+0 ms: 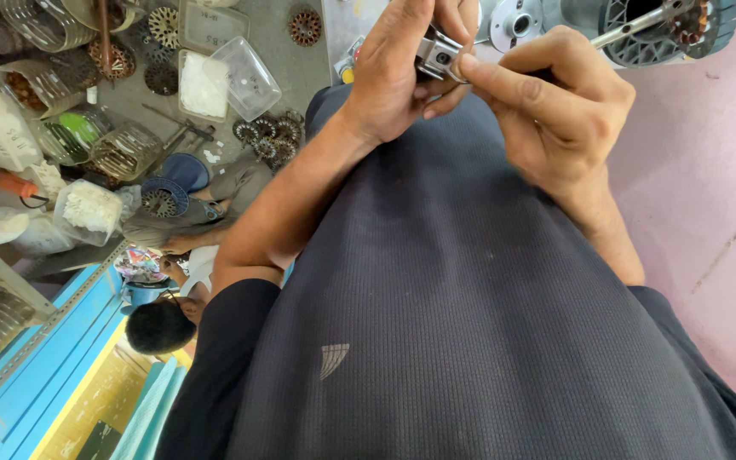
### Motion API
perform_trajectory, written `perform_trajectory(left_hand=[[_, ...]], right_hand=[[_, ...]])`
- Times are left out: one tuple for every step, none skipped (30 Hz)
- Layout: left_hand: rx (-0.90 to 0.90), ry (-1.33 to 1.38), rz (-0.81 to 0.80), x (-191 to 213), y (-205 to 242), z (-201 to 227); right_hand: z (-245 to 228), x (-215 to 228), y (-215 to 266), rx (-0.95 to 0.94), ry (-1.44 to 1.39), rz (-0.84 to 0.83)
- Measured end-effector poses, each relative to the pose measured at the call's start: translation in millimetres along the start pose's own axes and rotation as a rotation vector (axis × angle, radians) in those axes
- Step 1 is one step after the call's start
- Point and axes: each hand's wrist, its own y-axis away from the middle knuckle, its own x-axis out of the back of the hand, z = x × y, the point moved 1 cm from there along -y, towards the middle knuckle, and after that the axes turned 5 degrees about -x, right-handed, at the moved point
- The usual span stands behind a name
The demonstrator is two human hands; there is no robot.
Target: The person assembles small electrical components using a machine and hand tools. They place a cylindrical part into the machine, then use pliers and a hex key to adjust and tighten parts on a motor stator and a small cylindrical housing. The person repeatedly handles the components, aligns them, and secures them with tools.
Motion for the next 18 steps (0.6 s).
perform_trajectory(left_hand=[[0.0, -0.002, 0.001, 0, 0, 0], [0.001, -0.004, 0.005, 0, 0, 0], [0.002, -0.006, 0.009, 0, 0, 0], [0.003, -0.007, 0.015, 0, 0, 0], [0.006, -0.007, 0.022, 0, 0, 0], [0.009, -0.007, 0.029, 1, 1, 0], [0.014, -0.007, 0.036, 1, 0, 1], [0.015, -0.018, 0.044, 1, 1, 1], [0.016, -0.029, 0.052, 1, 1, 0], [0.012, -0.053, 0.06, 2, 1, 1], [-0.005, -0.09, 0.059, 2, 0, 1], [-0.024, -0.124, 0.062, 2, 0, 1], [-0.057, -0.172, 0.056, 1, 0, 1], [-0.095, -0.232, 0.062, 1, -1, 1], [-0.131, -0.293, 0.07, 0, -2, 3], [-0.171, -0.366, 0.089, -1, -4, 4], [-0.214, -0.463, 0.113, -2, -6, 5], [-0.253, -0.561, 0.142, -3, -7, 6]], right_hand=[[0, -3, -1, 0.004, 0.01, 0.002], [0, -4, -3, 0.009, 0.02, 0.005], [0, -5, -4, 0.014, 0.03, 0.007], [1, -5, -6, 0.021, 0.041, 0.009], [1, -4, -7, 0.027, 0.046, 0.006], [2, -4, -9, 0.034, 0.05, 0.004], [2, -4, -10, 0.04, 0.047, -0.003], [2, -3, -11, 0.05, 0.052, -0.008], [3, -3, -12, 0.06, 0.057, -0.013], [4, -3, -13, 0.075, 0.07, -0.014], [5, -4, -14, 0.086, 0.083, -0.005], [6, -3, -14, 0.097, 0.094, -0.002], [7, -5, -14, 0.104, 0.105, 0.012], [8, -7, -14, 0.114, 0.115, 0.027], [8, -10, -12, 0.037, 0.032, 0.016], [6, -13, -7, -0.039, -0.05, 0.008], [6, -18, -5, -0.145, -0.195, -0.006], [6, -22, -2, -0.253, -0.34, -0.005]])
